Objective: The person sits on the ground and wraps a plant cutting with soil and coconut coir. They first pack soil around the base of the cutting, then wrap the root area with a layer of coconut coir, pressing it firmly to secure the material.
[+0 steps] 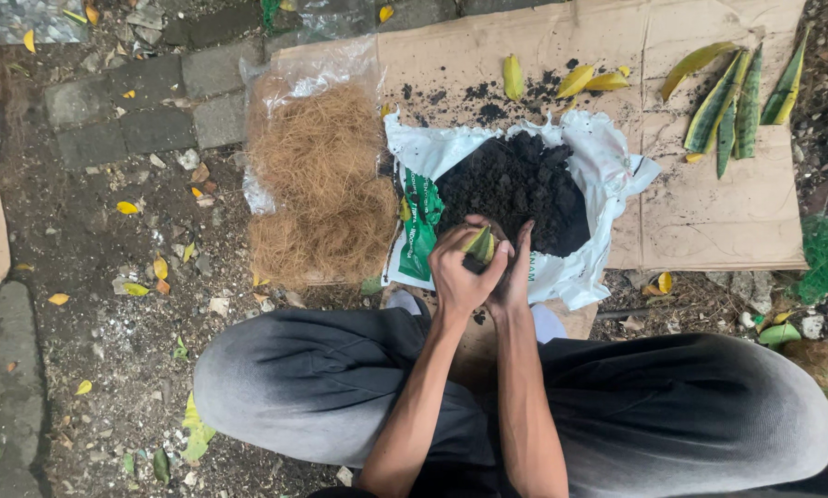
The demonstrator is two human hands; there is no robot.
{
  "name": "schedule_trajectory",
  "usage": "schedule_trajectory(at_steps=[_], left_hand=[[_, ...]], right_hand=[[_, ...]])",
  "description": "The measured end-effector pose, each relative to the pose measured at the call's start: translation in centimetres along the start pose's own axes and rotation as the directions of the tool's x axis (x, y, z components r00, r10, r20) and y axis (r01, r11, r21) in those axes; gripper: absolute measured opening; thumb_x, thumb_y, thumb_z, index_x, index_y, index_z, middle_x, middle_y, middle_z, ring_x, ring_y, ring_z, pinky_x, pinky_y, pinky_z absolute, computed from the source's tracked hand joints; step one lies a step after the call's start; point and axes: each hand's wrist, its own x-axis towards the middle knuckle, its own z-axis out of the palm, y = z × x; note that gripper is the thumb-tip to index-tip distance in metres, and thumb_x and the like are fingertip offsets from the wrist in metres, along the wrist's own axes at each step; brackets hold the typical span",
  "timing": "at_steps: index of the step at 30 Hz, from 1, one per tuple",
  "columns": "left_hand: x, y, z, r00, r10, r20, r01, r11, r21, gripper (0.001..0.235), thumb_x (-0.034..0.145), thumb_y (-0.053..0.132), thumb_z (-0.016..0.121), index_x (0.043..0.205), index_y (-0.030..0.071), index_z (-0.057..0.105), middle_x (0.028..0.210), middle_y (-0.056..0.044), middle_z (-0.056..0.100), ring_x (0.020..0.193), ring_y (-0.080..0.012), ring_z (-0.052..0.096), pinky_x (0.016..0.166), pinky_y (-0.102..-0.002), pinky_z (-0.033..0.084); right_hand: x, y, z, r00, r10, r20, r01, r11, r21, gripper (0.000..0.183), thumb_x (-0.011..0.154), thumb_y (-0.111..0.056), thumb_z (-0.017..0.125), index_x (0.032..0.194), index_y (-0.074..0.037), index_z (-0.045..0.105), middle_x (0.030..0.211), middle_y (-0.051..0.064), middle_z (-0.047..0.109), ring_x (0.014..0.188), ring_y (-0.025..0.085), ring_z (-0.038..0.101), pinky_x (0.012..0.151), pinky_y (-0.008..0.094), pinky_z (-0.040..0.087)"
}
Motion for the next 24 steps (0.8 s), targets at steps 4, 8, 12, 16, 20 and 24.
schedule_trajectory(at_steps=[4,8,12,16,20,24], left_hand=[[-0.2,0.5,-0.1,0.990,0.137,0.014,-0.137,0.990,-0.020,0.016,0.081,0.019,0.078,0.085,0.005,0.070,0.088,-0.009,0.072,0.084,-0.0283,0.071,0.081,-0.040,0.056],[-1.0,-0.2,0.6,0.985,0.171,0.024,-0.170,0.985,-0.043,0.018,0.078,0.020,0.078,0.085,0.004,0.072,0.087,-0.008,0.072,0.081,-0.0257,0.071,0.076,-0.039,0.056],[-1.1,-2.2,1.8,0.992,0.120,0.029,-0.118,0.992,-0.043,0.014,0.087,0.024,0.075,0.087,0.010,0.074,0.090,-0.003,0.075,0.082,-0.0173,0.073,0.082,-0.037,0.059],[-0.7,-2.1,1.6,0.947,-0.320,-0.039,0.302,0.923,-0.237,0.029,0.090,0.036,0.073,0.096,0.008,0.075,0.090,-0.003,0.076,0.079,-0.0174,0.074,0.077,-0.034,0.058],[0.1,-0.2,-0.7,0.990,-0.087,0.115,0.093,0.995,-0.045,0.031,0.082,0.036,0.079,0.097,0.008,0.077,0.093,-0.005,0.076,0.087,-0.0208,0.073,0.093,-0.041,0.050],[1.1,1.3,-1.7,0.917,0.322,0.235,-0.361,0.921,0.146,0.036,0.068,0.040,0.084,0.088,0.012,0.073,0.101,-0.006,0.076,0.099,-0.0266,0.073,0.099,-0.049,0.041]], right_hand=[[-0.6,-0.8,2.1,0.999,-0.046,0.028,0.045,0.999,0.029,0.090,0.099,-0.075,0.028,0.125,0.005,0.059,0.112,0.012,0.067,0.107,0.023,0.064,0.098,0.034,0.052],[-0.5,-1.5,2.5,0.993,-0.105,0.060,0.105,0.994,0.013,0.092,0.102,-0.077,0.028,0.125,0.005,0.062,0.111,0.014,0.066,0.102,0.023,0.064,0.092,0.033,0.052],[-0.9,-1.8,2.8,0.987,-0.161,0.003,0.159,0.977,-0.143,0.089,0.101,-0.079,0.027,0.131,-0.002,0.061,0.102,0.012,0.062,0.088,0.025,0.061,0.073,0.038,0.052],[-1.1,-1.5,3.1,0.995,-0.075,-0.062,0.069,0.993,-0.094,0.084,0.092,-0.078,0.033,0.128,-0.006,0.055,0.119,0.014,0.065,0.111,0.024,0.063,0.099,0.036,0.052],[-0.8,-1.2,1.9,0.997,-0.002,-0.075,-0.002,0.998,-0.055,0.086,0.095,-0.079,0.038,0.126,-0.003,0.062,0.118,0.012,0.064,0.109,0.024,0.062,0.097,0.039,0.053],[-0.5,-1.6,-0.4,0.996,0.048,-0.074,-0.039,0.992,0.119,0.084,0.094,-0.080,0.039,0.110,-0.002,0.066,0.106,0.013,0.070,0.099,0.026,0.069,0.089,0.039,0.058]])
